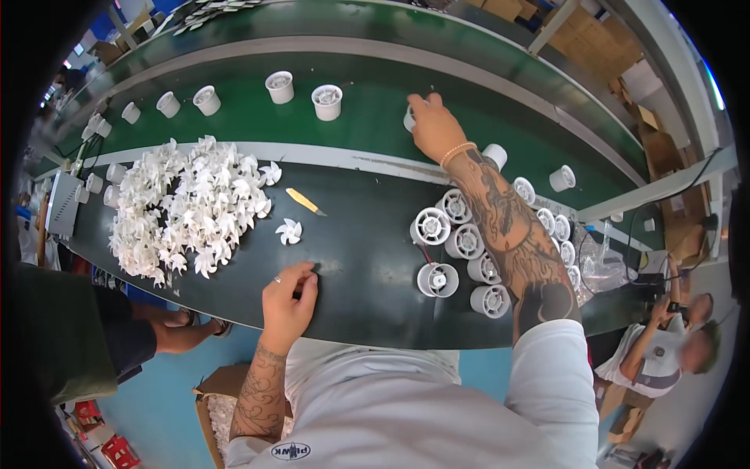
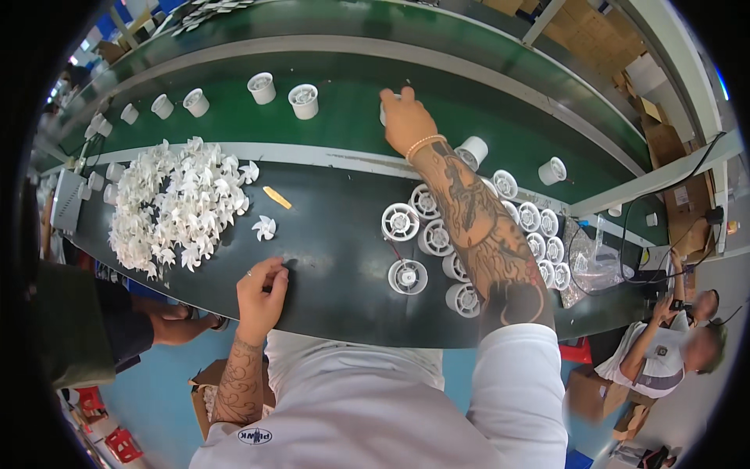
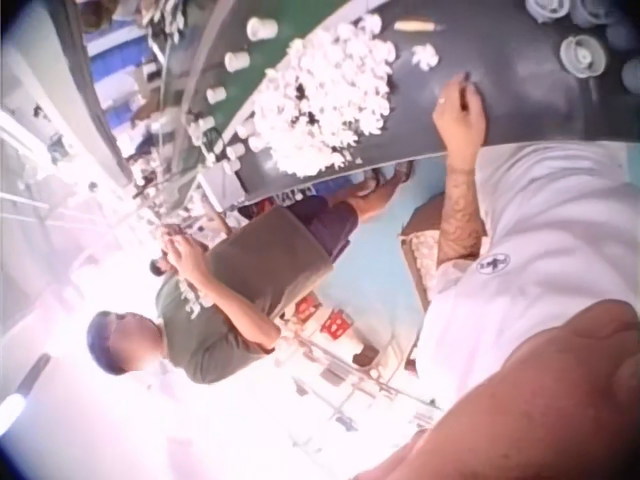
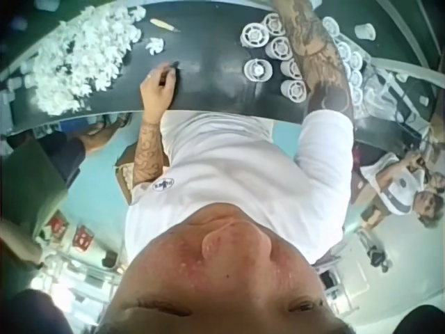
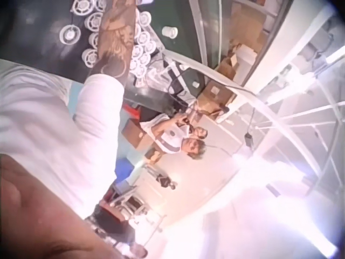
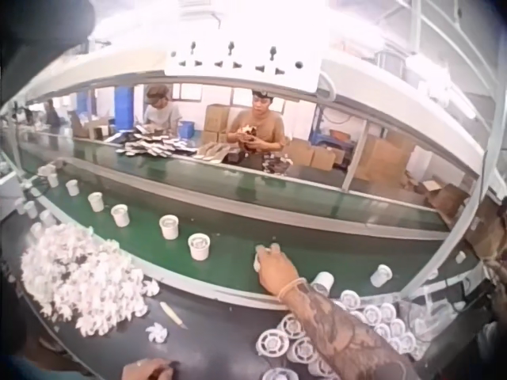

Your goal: Assemble small white plastic components into cylindrical housings on a production line.

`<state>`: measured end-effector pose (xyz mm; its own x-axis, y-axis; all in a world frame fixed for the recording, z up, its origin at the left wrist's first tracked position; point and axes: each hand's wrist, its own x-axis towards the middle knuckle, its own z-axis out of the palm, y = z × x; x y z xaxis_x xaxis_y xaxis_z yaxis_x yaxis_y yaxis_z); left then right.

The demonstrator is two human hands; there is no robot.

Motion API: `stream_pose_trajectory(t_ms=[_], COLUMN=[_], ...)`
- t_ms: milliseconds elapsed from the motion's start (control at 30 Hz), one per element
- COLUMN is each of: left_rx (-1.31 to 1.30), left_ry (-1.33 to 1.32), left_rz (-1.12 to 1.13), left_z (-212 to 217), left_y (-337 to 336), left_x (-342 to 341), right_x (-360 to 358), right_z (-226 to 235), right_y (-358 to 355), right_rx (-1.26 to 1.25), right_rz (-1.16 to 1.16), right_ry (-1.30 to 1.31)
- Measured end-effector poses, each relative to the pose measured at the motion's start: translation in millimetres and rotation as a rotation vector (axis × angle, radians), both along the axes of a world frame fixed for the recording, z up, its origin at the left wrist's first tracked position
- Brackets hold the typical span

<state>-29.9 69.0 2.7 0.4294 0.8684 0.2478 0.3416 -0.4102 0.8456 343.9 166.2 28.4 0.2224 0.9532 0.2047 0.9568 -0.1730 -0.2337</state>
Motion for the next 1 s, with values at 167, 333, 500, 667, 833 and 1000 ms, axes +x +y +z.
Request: stream_pose_trajectory(t_ms=[167, 333, 500, 667, 833, 1000], left_rx=[-0.006, 0.087, 0.368, 0.399, 0.178, 0.157], left_ry=[0.063, -0.026, 0.354, 0.417, 0.258, 0.204], left_rz=[0.041, 0.264, 0.364, 0.291, 0.273, 0.269], left_z=[3, -1, 10, 2, -4, -5], left_y=[-5, 6, 34, 40, 39, 40], left_x=[-11, -3, 10, 12, -3, -2], right_x=[16, 22, 60, 77, -57, -153], right_z=[7, 62, 32, 43, 116, 96], right_y=[8, -48, -46, -44, -107, -198], right_rx=[-0.205, -0.661, -0.646, 0.001, 0.064, -0.134], right_rz=[-0.014, -0.261, -0.280, -0.082, 0.143, 0.486], right_ry=[0.042, -0.269, -0.314, 0.192, 0.911, 1.069])
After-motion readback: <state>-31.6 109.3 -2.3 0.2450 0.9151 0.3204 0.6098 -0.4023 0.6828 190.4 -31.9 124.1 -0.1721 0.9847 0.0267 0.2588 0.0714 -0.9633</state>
